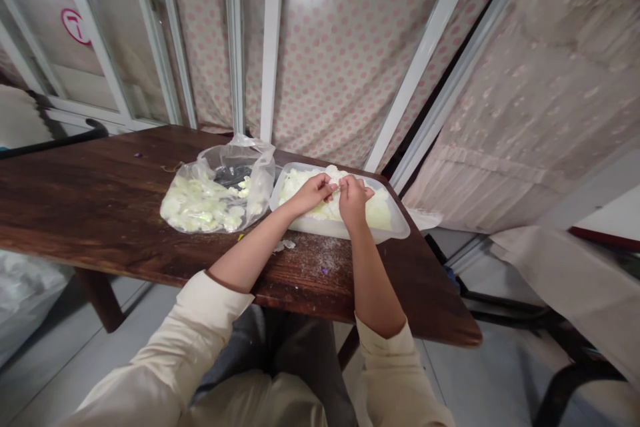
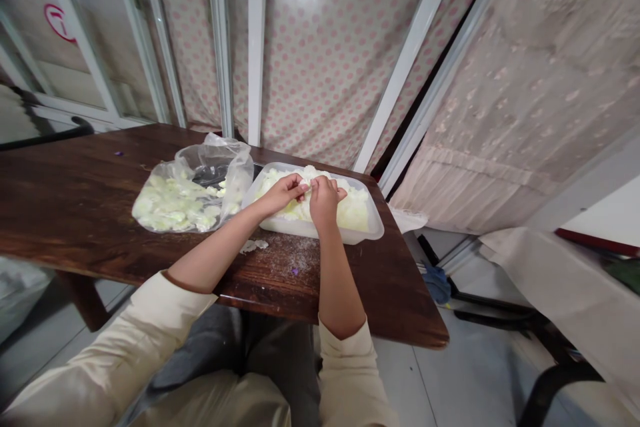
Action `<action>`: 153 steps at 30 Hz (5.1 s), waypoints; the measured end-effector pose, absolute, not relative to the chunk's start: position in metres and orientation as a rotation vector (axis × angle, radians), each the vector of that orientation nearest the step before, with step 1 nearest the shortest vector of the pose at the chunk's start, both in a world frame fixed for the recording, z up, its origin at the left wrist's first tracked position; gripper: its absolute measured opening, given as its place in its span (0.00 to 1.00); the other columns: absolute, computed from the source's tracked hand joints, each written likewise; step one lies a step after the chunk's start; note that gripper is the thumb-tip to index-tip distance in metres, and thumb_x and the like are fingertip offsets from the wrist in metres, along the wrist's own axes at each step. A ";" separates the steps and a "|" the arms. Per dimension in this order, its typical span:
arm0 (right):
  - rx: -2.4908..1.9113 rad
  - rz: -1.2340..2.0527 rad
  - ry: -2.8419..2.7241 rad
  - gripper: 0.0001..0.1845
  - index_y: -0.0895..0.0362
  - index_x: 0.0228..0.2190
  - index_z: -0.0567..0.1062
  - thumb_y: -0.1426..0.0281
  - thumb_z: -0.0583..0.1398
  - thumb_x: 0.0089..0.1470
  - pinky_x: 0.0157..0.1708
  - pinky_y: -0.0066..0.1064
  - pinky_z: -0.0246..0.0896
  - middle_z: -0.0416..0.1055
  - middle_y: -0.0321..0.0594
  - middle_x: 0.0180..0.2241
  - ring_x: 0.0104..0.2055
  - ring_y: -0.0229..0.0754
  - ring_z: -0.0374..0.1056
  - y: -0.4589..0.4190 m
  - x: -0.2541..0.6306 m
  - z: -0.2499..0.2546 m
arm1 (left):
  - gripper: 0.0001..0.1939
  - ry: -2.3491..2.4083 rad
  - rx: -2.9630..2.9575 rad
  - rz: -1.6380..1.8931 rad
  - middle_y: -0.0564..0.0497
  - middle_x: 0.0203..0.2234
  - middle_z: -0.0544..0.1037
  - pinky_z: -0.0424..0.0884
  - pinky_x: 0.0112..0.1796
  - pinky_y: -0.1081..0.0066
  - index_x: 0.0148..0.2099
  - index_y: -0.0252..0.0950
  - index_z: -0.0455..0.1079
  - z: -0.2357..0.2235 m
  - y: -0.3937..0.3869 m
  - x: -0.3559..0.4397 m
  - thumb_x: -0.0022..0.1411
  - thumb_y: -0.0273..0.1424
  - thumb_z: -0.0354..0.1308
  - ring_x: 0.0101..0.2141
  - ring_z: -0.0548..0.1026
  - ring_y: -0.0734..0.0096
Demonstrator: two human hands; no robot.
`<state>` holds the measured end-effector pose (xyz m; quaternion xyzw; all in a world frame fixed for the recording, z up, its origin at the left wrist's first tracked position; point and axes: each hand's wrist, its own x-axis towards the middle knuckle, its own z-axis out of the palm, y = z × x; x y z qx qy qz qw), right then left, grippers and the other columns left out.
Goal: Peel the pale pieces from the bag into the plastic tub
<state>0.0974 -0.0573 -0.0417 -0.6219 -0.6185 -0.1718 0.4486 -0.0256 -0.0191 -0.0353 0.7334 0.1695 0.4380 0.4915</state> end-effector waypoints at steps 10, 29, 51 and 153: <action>-1.750 -0.652 -1.337 0.16 0.57 0.28 0.68 0.67 0.44 0.58 0.37 0.35 0.39 0.68 0.39 0.25 0.35 0.42 0.58 -0.060 0.093 -0.040 | 0.13 0.507 1.769 1.101 0.55 0.18 0.67 0.61 0.29 0.75 0.27 0.34 0.58 -0.037 -0.018 -0.026 0.54 0.38 0.54 0.21 0.65 0.79; -1.602 -0.614 -1.441 0.16 0.57 0.29 0.66 0.65 0.44 0.59 0.38 0.33 0.38 0.69 0.38 0.29 0.35 0.40 0.59 -0.060 0.096 -0.041 | 0.18 0.540 1.580 1.002 0.46 0.32 0.74 0.63 0.26 0.75 0.41 0.33 0.65 -0.029 -0.025 -0.026 0.58 0.42 0.47 0.25 0.71 0.77; -1.445 -0.368 -1.554 0.16 0.56 0.28 0.65 0.62 0.44 0.59 0.40 0.32 0.39 0.68 0.34 0.31 0.38 0.38 0.59 -0.061 0.097 -0.039 | 0.14 0.413 1.736 1.201 0.55 0.18 0.65 0.59 0.26 0.77 0.28 0.33 0.62 -0.032 -0.016 -0.026 0.53 0.40 0.53 0.21 0.63 0.81; -2.209 0.120 -1.429 0.25 0.53 0.46 0.68 0.54 0.46 0.54 0.53 0.56 0.37 0.66 0.46 0.48 0.51 0.51 0.59 -0.075 0.159 -0.038 | 0.46 1.006 2.583 0.136 0.43 0.59 0.56 0.57 0.51 0.61 0.56 0.42 0.59 0.007 0.049 -0.043 0.32 0.46 0.62 0.55 0.59 0.53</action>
